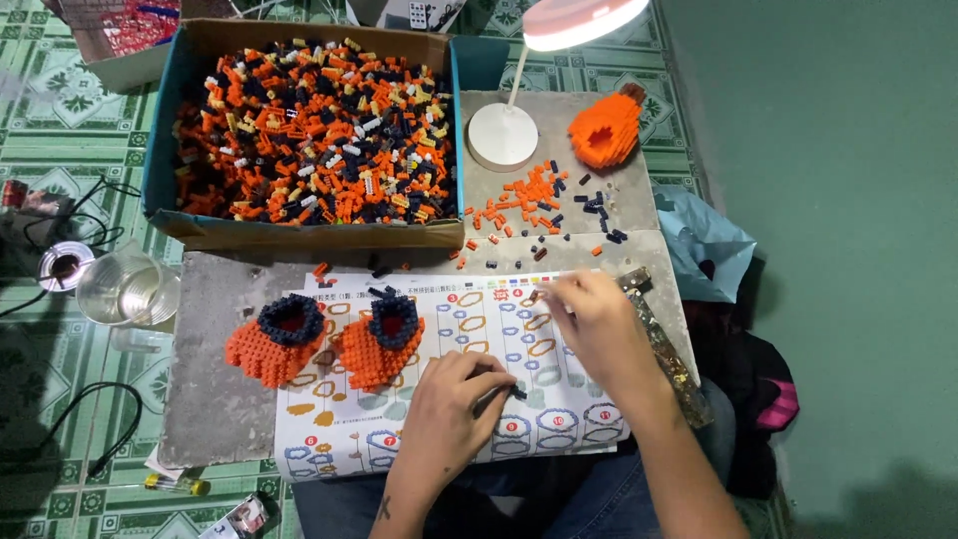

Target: The person assembles small orange and dark blue plastic beads into a curved structure by hand, following a printed instruction sheet. They pick individual beads from a box and the table, connect them into a chain, and shape the chain into a ring-like form.

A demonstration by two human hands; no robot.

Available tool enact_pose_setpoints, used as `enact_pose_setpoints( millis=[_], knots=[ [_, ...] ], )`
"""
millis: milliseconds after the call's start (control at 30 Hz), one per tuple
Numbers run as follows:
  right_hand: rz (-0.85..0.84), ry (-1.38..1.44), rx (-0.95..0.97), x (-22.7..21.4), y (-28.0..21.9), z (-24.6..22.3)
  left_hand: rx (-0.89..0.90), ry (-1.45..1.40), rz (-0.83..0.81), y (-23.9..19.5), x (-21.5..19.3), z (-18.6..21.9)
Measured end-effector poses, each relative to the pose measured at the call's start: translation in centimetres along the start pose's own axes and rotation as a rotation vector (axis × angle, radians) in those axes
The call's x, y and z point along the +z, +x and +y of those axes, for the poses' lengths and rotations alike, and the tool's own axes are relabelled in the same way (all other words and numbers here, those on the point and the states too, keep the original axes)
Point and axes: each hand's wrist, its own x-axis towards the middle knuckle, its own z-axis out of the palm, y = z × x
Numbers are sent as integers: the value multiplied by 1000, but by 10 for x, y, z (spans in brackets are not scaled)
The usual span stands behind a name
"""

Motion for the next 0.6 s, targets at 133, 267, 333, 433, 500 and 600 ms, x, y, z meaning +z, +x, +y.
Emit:
enact_pose_setpoints(
  millis=[133,267,333,433,500,600],
  knots=[
    [-6,-109,-31,35,34,22,-26,-29,-32,1,-4,2],
    [-58,-168,-71,49,42,31,4,-50,1,2,-8,4],
    [-82,-172,-76,38,41,23,3,-61,2,1,-8,4],
    [-39,65,-43,7,24,6,24,-60,17,-1,-6,3],
    [-17,176,103,-14,3,-1,28,-38,8,-1,-2,-1],
    [-29,243,167,-17,-47,4,21,-4,-8,1,0,-1]
  ],
)
